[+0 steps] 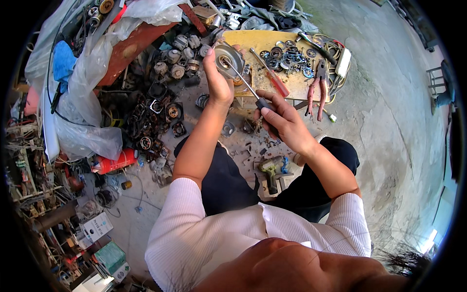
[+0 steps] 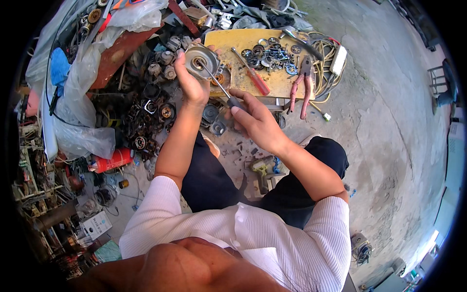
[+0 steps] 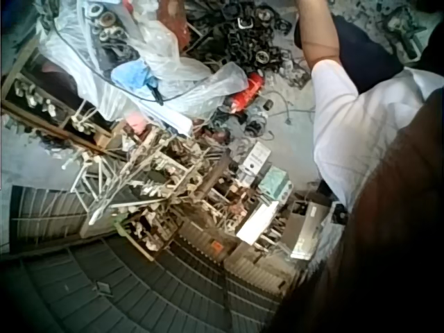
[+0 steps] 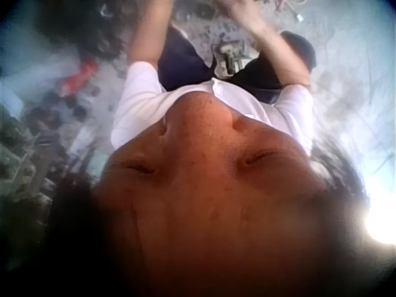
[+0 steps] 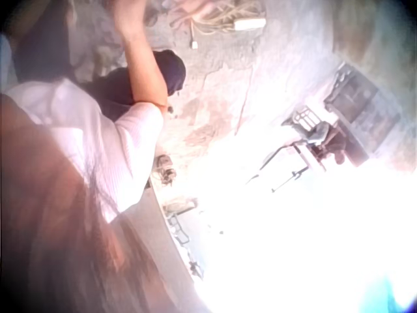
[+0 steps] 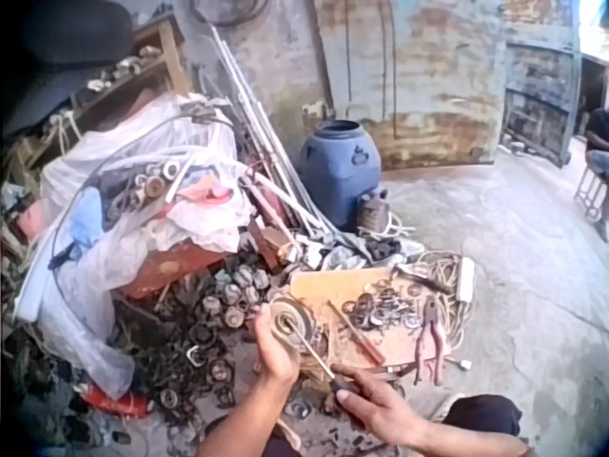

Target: The person holds a metal motor housing and uses a screwdriver to pry and remove a small metal gear from the center of the housing.

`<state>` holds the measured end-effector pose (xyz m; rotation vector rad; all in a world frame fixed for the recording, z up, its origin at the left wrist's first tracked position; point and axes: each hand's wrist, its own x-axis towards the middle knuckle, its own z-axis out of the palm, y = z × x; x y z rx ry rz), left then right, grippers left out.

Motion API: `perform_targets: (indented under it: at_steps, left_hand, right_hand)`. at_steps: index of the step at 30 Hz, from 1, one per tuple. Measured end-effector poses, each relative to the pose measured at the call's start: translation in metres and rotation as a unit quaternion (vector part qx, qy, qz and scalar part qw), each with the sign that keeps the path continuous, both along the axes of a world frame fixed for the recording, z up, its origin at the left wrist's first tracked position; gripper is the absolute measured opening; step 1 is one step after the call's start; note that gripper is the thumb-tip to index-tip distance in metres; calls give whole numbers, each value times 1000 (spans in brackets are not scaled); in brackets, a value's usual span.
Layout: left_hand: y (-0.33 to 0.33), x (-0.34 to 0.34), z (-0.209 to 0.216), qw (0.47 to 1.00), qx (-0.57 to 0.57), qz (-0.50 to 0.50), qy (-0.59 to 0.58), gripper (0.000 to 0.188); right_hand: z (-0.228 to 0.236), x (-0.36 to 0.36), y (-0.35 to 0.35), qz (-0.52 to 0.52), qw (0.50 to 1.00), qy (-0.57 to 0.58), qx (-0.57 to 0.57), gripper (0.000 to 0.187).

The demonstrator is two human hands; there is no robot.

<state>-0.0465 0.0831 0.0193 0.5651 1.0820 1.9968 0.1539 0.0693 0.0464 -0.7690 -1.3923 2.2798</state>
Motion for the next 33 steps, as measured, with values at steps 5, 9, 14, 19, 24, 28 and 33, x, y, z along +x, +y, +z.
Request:
perform_targets:
  at_steps: [5,9,14,19,24,28,33]
  left_hand:
    - [2,-3,0,1000,27,-8,3,61]
    - [3,-8,7,996,82,-21,-30,64]
    - [2,-5,12,990,136,-31,-16,65]
    - [-2,0,19,987,161,-14,-9,67]
    - [1,3,20,989,143,12,22,66]
    - [5,4,13,991,130,25,10,65]
    - [8,-4,-3,990,123,43,52,60]
  right_hand:
    - [-14,2,17,22,975,97,-200,41]
    - [3,3,15,28,932,166,-322,44]
    - [-10,6,18,79,916,216,-328,51]
    - [2,-1,-4,44,974,123,-185,51]
    - [0,-3,1,51,938,172,-296,51]
    - [-5,-7,-3,35,971,121,-201,48]
    - [-12,-13,-9,0,997,35,63,46]
